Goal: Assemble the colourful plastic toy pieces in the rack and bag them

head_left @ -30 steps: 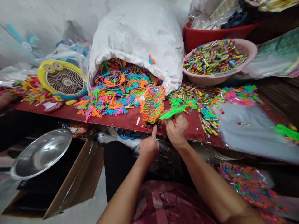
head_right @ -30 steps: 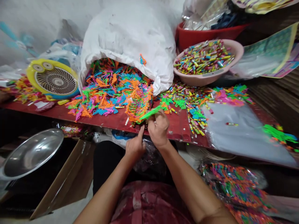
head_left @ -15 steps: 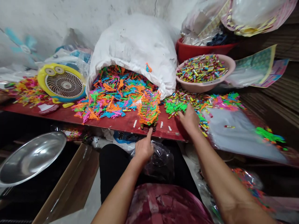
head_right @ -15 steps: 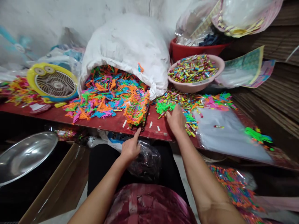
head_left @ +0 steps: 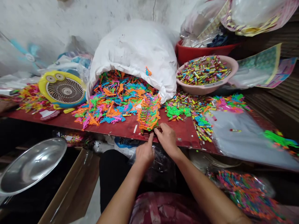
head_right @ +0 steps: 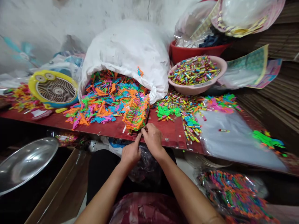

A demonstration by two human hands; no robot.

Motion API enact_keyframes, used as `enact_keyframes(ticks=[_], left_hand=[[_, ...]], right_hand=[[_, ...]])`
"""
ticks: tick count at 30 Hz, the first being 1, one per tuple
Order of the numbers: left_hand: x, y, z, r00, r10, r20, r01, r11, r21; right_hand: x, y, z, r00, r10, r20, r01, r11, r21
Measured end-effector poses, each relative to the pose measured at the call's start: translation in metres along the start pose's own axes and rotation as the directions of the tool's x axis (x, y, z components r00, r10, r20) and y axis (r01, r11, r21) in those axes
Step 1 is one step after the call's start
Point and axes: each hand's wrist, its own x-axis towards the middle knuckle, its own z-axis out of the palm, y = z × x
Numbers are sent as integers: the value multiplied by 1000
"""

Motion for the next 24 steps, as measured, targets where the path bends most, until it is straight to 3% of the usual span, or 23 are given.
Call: enact_keyframes(ticks=[11, 14, 17, 20, 24], left_hand=[[-1, 1, -5, 999, -13, 46, 10, 998, 60], [0, 1, -6, 998, -12, 56, 9, 998, 56], [0, 1, -4, 1000, -7, 24, 6, 999, 50], [-2, 2, -2, 999, -30, 29, 29, 999, 38], [-4, 2, -4, 998, -25, 50, 23, 999, 36]], right_hand=[[-3, 4, 3, 998, -60, -23, 62, 995, 82], [2, -9, -6, 994, -99, -45, 103, 991, 91], [18, -29, -25, 979, -140, -146, 150, 987, 58], [39, -34, -47, 964, -29, -264, 54, 995, 89], [55, 2, -62, 964, 139, -226, -102, 980, 171]])
